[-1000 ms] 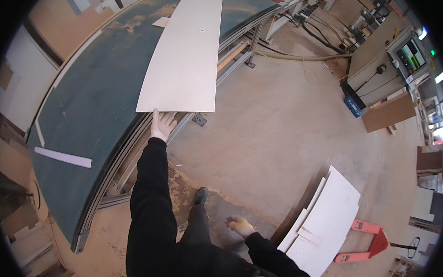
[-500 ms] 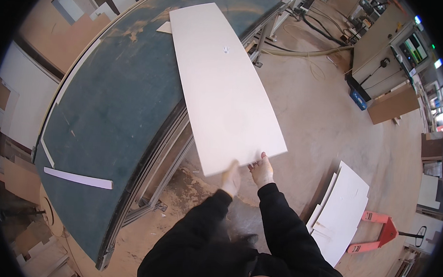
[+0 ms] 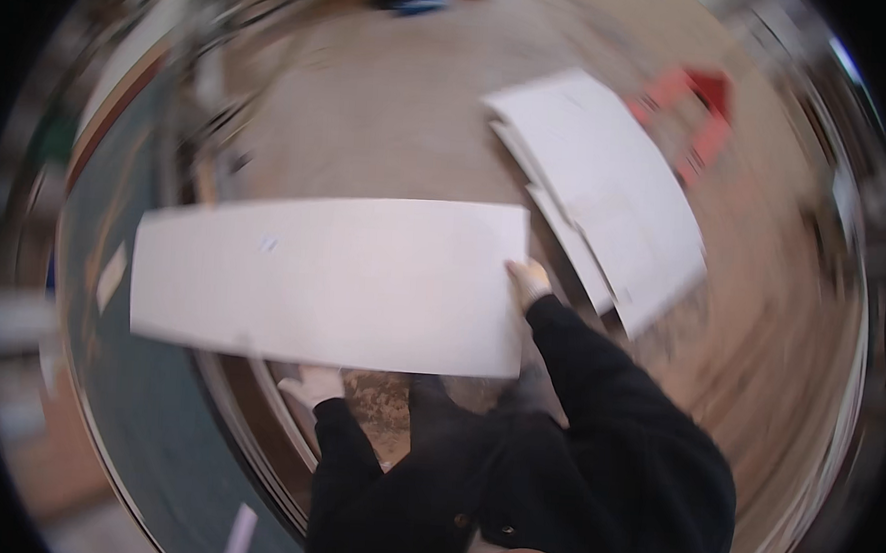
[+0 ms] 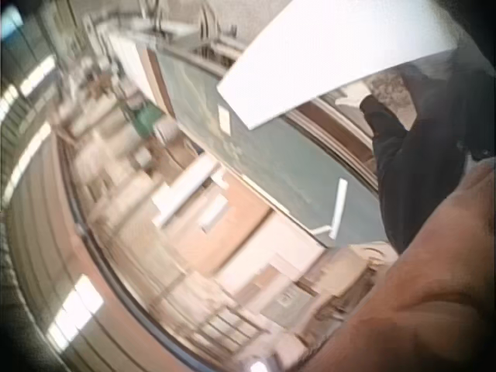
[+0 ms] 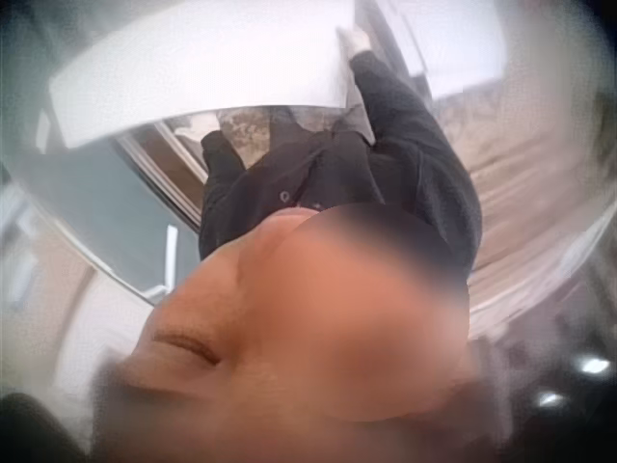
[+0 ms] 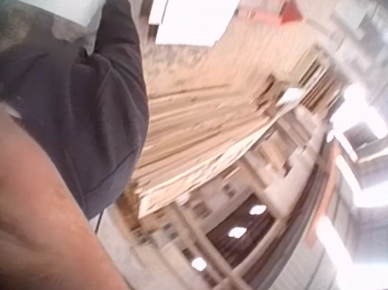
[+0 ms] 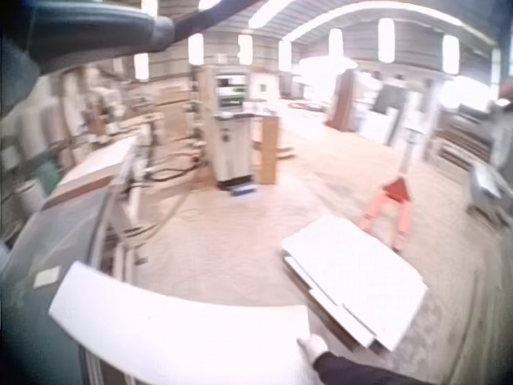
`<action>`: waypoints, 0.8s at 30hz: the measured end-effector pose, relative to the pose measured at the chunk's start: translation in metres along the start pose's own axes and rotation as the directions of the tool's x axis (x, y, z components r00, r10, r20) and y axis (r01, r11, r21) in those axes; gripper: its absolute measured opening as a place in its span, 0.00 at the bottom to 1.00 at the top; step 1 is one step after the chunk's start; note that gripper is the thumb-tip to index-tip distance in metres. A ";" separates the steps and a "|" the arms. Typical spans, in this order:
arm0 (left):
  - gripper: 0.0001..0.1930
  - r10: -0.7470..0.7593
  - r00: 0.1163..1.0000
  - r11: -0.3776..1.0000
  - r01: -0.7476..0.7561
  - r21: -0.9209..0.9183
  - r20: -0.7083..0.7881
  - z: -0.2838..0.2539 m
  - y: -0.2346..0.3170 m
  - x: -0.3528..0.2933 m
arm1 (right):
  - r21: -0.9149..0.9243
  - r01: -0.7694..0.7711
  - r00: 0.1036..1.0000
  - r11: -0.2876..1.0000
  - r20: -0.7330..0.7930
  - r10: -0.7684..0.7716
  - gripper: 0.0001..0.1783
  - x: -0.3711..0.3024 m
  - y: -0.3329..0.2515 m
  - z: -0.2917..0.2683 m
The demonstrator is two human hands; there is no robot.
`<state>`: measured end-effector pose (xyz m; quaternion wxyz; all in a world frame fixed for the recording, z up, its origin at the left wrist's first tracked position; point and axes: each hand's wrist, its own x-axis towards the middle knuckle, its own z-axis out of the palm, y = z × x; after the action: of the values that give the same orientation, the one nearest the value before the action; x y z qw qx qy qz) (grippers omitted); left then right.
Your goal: The person repeatedly picks up white rectangular panels from a table and stacks them on the floor. They handle the panels one at a time, moving between the table and the growing pile on the floor.
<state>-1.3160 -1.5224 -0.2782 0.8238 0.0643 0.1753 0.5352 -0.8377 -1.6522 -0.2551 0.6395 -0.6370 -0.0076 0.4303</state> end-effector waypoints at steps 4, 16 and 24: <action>0.33 -0.149 0.881 0.984 0.177 0.020 -0.449 0.036 -0.103 -0.016 | -0.588 -0.050 0.933 0.808 -0.315 -0.172 0.28 -0.016 -0.050 -0.175; 0.27 -0.658 0.650 0.671 0.735 0.095 -0.382 0.109 -0.475 -0.069 | -0.078 0.184 0.653 0.980 -0.735 -0.181 0.22 -0.150 -0.069 -0.596; 0.23 -0.795 0.486 0.448 0.874 0.188 -0.363 0.162 -0.768 -0.023 | -0.115 -0.015 0.217 0.993 -0.970 -0.109 0.27 -0.220 -0.085 -0.744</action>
<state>-0.6067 -1.8521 -0.3476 0.9289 0.0534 0.3659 0.0200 -0.5144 -2.3613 -0.2070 0.4841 -0.7962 0.3533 -0.0828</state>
